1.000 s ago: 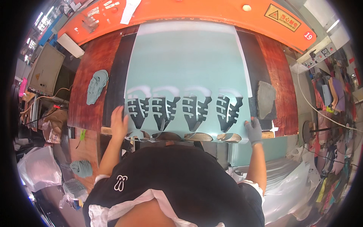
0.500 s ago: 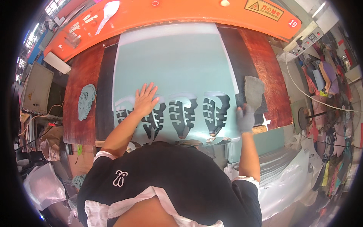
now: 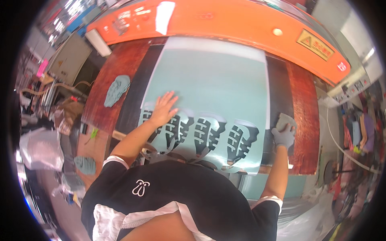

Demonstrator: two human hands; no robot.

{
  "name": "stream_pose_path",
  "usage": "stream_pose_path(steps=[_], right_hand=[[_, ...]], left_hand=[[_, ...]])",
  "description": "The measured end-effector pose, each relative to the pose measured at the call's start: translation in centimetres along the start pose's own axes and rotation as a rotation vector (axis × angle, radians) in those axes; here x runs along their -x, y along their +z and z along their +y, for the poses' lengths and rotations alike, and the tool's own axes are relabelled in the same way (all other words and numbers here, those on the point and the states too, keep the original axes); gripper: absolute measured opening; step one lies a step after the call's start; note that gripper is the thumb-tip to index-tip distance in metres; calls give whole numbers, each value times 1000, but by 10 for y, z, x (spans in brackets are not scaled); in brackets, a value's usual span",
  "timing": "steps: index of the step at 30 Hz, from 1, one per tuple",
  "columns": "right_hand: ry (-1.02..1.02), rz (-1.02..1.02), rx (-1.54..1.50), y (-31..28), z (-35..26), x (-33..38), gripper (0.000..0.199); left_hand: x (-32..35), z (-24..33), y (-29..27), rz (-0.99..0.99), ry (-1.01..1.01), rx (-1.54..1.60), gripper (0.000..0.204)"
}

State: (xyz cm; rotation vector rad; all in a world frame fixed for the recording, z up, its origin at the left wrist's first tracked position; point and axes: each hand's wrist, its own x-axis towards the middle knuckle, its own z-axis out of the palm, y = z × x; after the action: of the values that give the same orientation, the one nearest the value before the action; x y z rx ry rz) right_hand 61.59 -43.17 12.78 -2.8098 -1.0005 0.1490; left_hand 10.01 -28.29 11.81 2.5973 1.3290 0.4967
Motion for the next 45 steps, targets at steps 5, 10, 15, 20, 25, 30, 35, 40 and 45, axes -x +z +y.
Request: stream_pose_path(steps=[5,10,15,20,25,30,35,40,45], right_hand=[[-108,97,-362,-1,22,-3,79],[-160,-64,-1085,-24,-36,29,69],[-369,-303,-1186,-25,-194,105,70],[-396,-536,-1140,10,-357,181,74],[-612,-290,-803,38,-476,217,77],[-465,-116,-403,66,-542,241,83],[-551,-117,-347,103,-539,227,86],[-620,-2,-608,103,-445,157,64],[-396,147,8,87,-322,128,62]], left_hand=[[72,-57,-31,-8,-324,-131,50],[90,-93,-19,113,-172,-24,43],[100,-114,-20,203,-32,57,36],[119,-124,-31,169,1,210,41],[123,-130,-35,172,-11,288,45],[125,-140,-39,123,-15,367,45],[125,-143,-40,125,-39,440,42],[110,-158,-44,197,-20,409,41],[78,-178,-41,182,-41,215,42]])
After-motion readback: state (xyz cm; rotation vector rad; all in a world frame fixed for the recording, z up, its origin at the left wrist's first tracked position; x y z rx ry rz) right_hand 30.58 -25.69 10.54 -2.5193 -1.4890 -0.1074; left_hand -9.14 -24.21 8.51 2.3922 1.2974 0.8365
